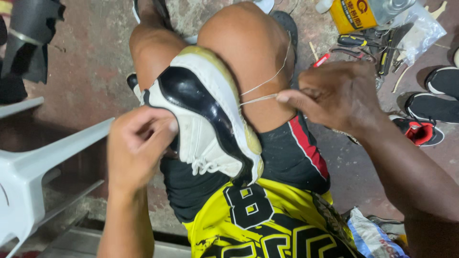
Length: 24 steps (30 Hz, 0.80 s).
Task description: The person sews the sole of a sneaker using a needle and thread, pulling the thread through several times while holding the shoe on their lap.
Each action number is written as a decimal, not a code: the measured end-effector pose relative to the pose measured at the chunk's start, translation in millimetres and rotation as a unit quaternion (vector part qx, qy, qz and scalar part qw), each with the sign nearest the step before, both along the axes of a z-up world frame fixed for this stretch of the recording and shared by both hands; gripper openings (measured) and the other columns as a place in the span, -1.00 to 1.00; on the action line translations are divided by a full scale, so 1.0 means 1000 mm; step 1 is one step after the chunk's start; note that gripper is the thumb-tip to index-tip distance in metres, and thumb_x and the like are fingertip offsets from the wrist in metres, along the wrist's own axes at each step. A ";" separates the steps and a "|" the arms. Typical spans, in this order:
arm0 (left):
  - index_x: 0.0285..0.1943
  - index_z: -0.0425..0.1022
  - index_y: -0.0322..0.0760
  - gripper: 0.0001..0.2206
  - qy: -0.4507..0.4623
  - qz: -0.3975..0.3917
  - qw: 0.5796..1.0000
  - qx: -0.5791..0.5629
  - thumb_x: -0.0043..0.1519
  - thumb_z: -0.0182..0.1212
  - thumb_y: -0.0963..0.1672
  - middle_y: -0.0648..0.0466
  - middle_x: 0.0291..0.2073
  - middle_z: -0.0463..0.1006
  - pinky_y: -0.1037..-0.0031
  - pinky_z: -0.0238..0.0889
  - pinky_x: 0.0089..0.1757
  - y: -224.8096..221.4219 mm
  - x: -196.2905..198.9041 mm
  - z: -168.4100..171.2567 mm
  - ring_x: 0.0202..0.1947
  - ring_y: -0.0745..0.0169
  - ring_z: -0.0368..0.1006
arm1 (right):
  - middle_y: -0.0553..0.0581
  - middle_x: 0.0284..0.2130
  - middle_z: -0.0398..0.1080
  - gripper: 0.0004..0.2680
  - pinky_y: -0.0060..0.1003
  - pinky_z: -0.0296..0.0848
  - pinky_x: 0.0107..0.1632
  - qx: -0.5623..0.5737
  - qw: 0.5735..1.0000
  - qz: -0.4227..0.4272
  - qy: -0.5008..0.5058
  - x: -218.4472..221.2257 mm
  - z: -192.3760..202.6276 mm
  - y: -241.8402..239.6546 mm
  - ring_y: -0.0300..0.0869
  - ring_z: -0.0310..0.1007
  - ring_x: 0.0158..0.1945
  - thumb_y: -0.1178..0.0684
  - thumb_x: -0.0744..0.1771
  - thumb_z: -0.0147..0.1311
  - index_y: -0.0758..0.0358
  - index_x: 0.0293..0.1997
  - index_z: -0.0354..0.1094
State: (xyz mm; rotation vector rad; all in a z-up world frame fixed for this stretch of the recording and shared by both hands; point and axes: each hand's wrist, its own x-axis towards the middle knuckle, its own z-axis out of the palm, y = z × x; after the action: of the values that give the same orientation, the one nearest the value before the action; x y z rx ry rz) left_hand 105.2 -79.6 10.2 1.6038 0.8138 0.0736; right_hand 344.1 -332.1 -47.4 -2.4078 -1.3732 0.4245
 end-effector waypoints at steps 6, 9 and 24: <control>-0.24 0.54 -0.27 -0.87 -0.026 -0.077 0.866 0.493 0.21 0.45 -0.19 0.08 -0.39 0.47 0.39 0.14 -0.40 -0.053 0.022 0.062 -0.45 0.17 0.30 | 0.07 -0.80 0.14 -0.57 -0.16 0.12 -0.55 0.092 0.992 0.020 0.088 -0.015 0.014 -0.001 -0.12 0.17 -0.73 -0.19 0.30 0.32 0.23 -0.69 0.17; 0.04 0.55 -0.27 -0.76 -0.062 -0.210 0.847 0.484 0.25 0.43 -0.13 0.07 -0.15 0.51 0.38 0.34 -0.32 -0.077 0.049 0.058 -0.27 0.16 0.47 | 0.08 -0.71 0.18 -0.62 -0.17 0.15 -0.49 0.117 0.990 0.018 0.073 -0.020 0.022 0.002 -0.09 0.23 -0.63 -0.16 0.32 0.30 0.23 -0.59 0.20; -0.05 0.42 -0.31 -0.94 -0.083 -0.132 0.972 0.174 0.35 0.18 -0.24 0.07 -0.32 0.50 0.53 0.31 -0.31 -0.047 0.029 0.035 -0.40 0.31 0.44 | 0.14 0.00 0.42 -0.68 -0.26 0.49 -0.11 0.299 0.919 0.015 0.258 -0.041 0.041 0.040 -0.13 0.51 -0.12 0.15 0.30 0.25 0.30 0.17 0.34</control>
State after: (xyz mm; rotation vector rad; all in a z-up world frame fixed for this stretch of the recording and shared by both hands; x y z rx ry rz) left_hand 134.1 -126.5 44.7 1.9953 0.4686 0.1657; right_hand 302.6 -292.2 -6.7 -1.6285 -1.0928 0.5101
